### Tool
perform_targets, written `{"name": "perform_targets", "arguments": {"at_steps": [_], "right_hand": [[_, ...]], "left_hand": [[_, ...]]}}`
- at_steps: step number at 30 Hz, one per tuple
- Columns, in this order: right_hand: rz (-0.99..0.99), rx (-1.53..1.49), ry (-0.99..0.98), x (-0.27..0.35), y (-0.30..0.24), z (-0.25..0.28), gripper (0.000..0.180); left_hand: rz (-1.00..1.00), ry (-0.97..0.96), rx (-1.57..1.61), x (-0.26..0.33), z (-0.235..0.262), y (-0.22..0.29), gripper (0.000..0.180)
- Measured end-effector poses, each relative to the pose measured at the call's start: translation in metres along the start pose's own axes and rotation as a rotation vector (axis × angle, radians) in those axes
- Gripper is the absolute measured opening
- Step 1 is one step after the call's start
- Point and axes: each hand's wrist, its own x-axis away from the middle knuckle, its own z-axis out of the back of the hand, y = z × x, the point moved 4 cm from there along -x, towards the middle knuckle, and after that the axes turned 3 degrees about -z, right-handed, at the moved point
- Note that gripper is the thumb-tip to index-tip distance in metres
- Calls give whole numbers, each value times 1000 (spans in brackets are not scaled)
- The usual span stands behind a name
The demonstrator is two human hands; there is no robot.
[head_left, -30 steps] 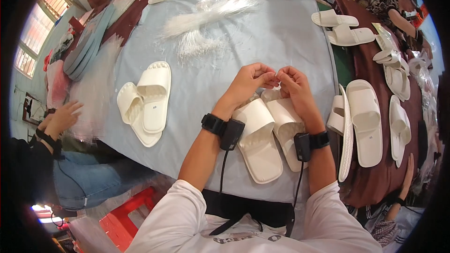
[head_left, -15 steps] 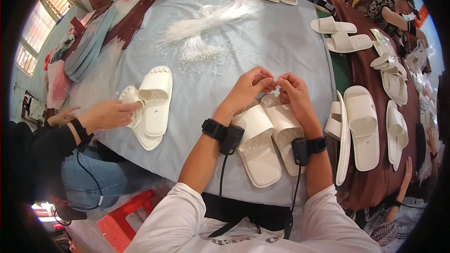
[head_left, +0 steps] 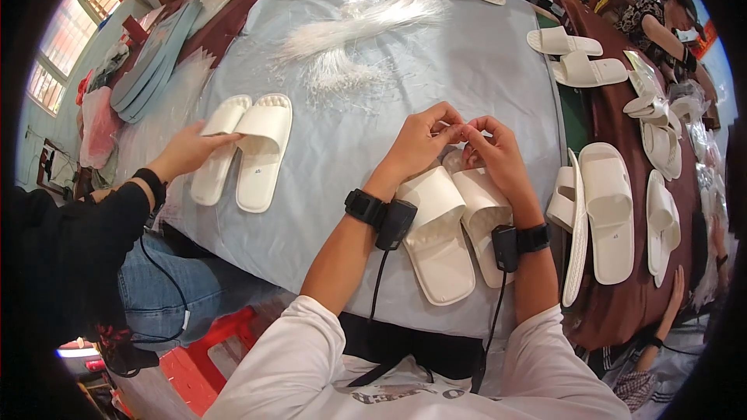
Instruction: Assembling and inspecting white slippers at a production table.
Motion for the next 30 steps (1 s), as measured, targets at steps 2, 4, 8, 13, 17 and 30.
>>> {"name": "perform_targets", "arguments": {"at_steps": [2,4,8,13,17,30], "right_hand": [[5,-6,-4,1,-1,-3,19],[10,-16,-9,2,-3,-7,18],[-4,-25,-16,2,-2,-6,17],[-18,60,5,-4,6,2,17],[-80,-100,-29,2,-2,-2,17],[-16,-105,-45,5,-8,-5,16]], "left_hand": [[-1,-2,23,1,0,-2,10],[0,-4,44,2,1,-3,10],[-14,-13,-3,0,-1,-4,7],[-49,-33,-30,-2,-5,-4,5],[-62,-5,-39,-2,-1,-5,11],[-16,-51,27,2,-2,1,18]]}}
